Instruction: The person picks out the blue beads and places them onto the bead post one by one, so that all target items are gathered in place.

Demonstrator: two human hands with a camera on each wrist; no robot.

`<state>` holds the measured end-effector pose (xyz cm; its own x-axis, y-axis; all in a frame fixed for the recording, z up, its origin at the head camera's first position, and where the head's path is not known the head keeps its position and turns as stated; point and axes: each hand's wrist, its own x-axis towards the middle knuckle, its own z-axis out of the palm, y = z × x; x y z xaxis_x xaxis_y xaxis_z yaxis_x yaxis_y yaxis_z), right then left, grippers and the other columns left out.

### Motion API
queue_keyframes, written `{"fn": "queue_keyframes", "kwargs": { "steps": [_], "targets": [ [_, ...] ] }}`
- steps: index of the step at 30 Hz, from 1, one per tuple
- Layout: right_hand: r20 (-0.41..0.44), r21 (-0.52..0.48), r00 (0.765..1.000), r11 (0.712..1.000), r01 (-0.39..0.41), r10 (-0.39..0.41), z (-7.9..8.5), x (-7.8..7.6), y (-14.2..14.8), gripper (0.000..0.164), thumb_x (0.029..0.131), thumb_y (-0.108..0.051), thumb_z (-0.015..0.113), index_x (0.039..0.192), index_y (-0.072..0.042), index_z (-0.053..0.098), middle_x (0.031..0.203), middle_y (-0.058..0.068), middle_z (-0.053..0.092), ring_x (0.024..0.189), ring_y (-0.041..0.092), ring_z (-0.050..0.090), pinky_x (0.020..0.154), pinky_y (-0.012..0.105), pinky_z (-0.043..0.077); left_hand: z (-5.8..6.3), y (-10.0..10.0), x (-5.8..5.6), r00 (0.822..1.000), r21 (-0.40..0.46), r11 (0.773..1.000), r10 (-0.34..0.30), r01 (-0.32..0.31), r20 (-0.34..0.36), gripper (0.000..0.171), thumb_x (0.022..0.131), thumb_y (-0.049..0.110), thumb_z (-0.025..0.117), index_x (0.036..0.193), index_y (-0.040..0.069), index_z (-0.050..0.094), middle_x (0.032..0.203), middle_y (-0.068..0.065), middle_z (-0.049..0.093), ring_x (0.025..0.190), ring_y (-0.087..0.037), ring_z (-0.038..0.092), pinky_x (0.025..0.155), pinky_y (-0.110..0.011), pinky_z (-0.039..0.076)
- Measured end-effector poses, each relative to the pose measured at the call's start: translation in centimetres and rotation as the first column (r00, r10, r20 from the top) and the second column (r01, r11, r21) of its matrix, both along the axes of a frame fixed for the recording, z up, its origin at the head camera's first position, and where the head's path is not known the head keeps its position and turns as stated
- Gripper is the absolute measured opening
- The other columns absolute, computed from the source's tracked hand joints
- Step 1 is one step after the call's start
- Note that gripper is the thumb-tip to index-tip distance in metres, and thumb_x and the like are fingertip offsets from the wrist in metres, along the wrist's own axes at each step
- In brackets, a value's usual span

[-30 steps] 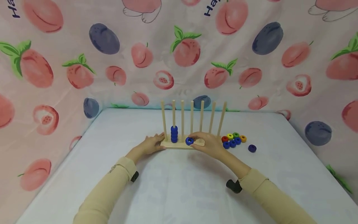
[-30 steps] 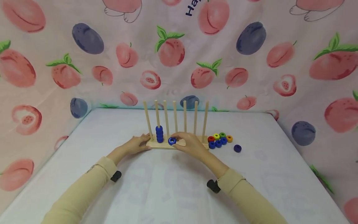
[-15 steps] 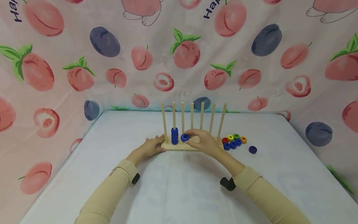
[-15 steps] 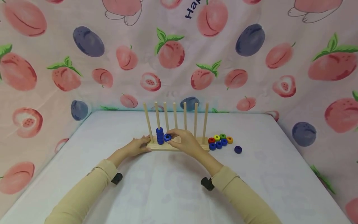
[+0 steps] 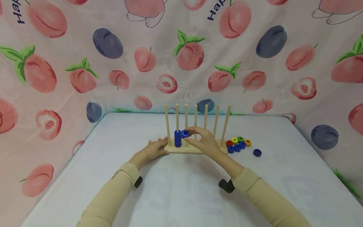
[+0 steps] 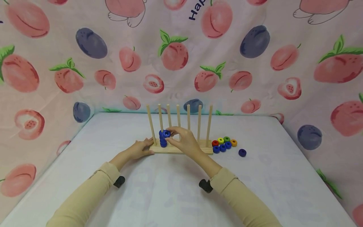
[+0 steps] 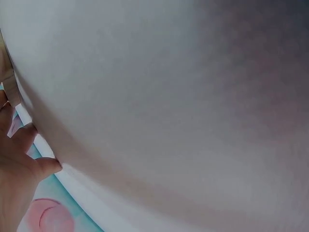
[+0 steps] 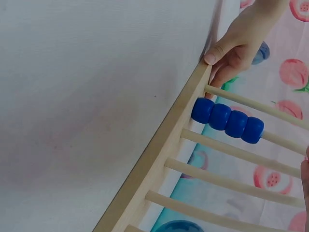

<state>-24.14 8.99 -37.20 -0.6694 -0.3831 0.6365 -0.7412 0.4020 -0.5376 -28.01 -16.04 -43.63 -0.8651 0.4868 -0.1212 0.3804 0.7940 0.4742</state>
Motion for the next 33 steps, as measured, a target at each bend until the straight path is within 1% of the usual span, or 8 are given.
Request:
{"fn": "queue_keyframes", "kwargs": {
  "steps": [7, 11, 16, 23, 29, 33],
  "targets": [
    [-0.051, 0.012, 0.999, 1.000, 0.015, -0.015, 0.8, -0.2, -0.2, 0.033, 0.078, -0.006, 0.075, 0.108, 0.003, 0.066, 0.099, 0.015, 0.072, 0.084, 0.023, 0.067, 0.080, 0.040, 0.056, 0.1, 0.1, -0.1, 1.000, -0.002, 1.000, -0.014, 0.014, -0.008, 0.067, 0.092, 0.035, 0.057, 0.145, 0.003, 0.032, 0.155, -0.013, 0.022, 0.141, -0.044, 0.019, 0.107, -0.073, 0.007],
    [-0.045, 0.013, 0.999, 1.000, 0.020, -0.019, 1.2, -0.5, -0.3, 0.034, 0.079, -0.007, 0.074, 0.109, 0.004, 0.065, 0.101, 0.015, 0.071, 0.086, 0.023, 0.067, 0.080, 0.041, 0.056, 0.0, 0.1, -0.3, 1.000, -0.005, 1.000, -0.026, 0.026, -0.018, 0.067, 0.092, 0.035, 0.057, 0.145, 0.003, 0.032, 0.155, -0.014, 0.022, 0.140, -0.046, 0.020, 0.106, -0.074, 0.007],
    [-0.034, -0.013, 0.999, 1.000, 0.005, -0.006, 1.6, -0.7, -0.5, 0.036, 0.079, -0.007, 0.075, 0.111, 0.005, 0.064, 0.102, 0.017, 0.071, 0.086, 0.024, 0.068, 0.082, 0.041, 0.056, -0.2, 0.1, -0.3, 1.000, -0.015, 1.000, -0.020, 0.020, -0.018, 0.066, 0.092, 0.035, 0.057, 0.145, 0.003, 0.033, 0.155, -0.014, 0.023, 0.139, -0.046, 0.021, 0.105, -0.074, 0.008],
    [-0.118, -0.032, 0.993, 0.999, -0.016, 0.012, 2.3, -1.0, -0.8, 0.035, 0.078, -0.004, 0.075, 0.109, 0.006, 0.065, 0.099, 0.017, 0.071, 0.085, 0.024, 0.067, 0.080, 0.043, 0.055, -0.2, 0.1, -0.2, 1.000, -0.021, 1.000, -0.009, 0.009, -0.020, 0.065, 0.092, 0.033, 0.058, 0.145, 0.005, 0.033, 0.155, -0.013, 0.023, 0.140, -0.045, 0.021, 0.106, -0.073, 0.009],
    [-0.196, -0.017, 0.981, 1.000, 0.003, -0.006, 3.0, -1.4, -1.0, 0.036, 0.077, -0.003, 0.075, 0.110, 0.006, 0.064, 0.096, 0.015, 0.071, 0.087, 0.025, 0.067, 0.084, 0.041, 0.054, -0.2, 0.1, -0.2, 1.000, 0.000, 1.000, -0.022, 0.022, 0.001, 0.065, 0.093, 0.035, 0.057, 0.146, 0.006, 0.032, 0.155, -0.014, 0.021, 0.140, -0.046, 0.020, 0.106, -0.073, 0.007],
    [-0.216, -0.031, 0.976, 1.000, 0.002, -0.008, 3.6, -1.9, -1.5, 0.039, 0.077, -0.002, 0.075, 0.112, 0.007, 0.063, 0.098, 0.017, 0.070, 0.091, 0.026, 0.067, 0.087, 0.040, 0.054, -0.1, 0.0, -0.1, 1.000, -0.013, 1.000, -0.005, 0.005, 0.006, 0.066, 0.092, 0.035, 0.057, 0.147, 0.008, 0.031, 0.156, -0.010, 0.020, 0.141, -0.044, 0.018, 0.108, -0.072, 0.006]
  ]
}}
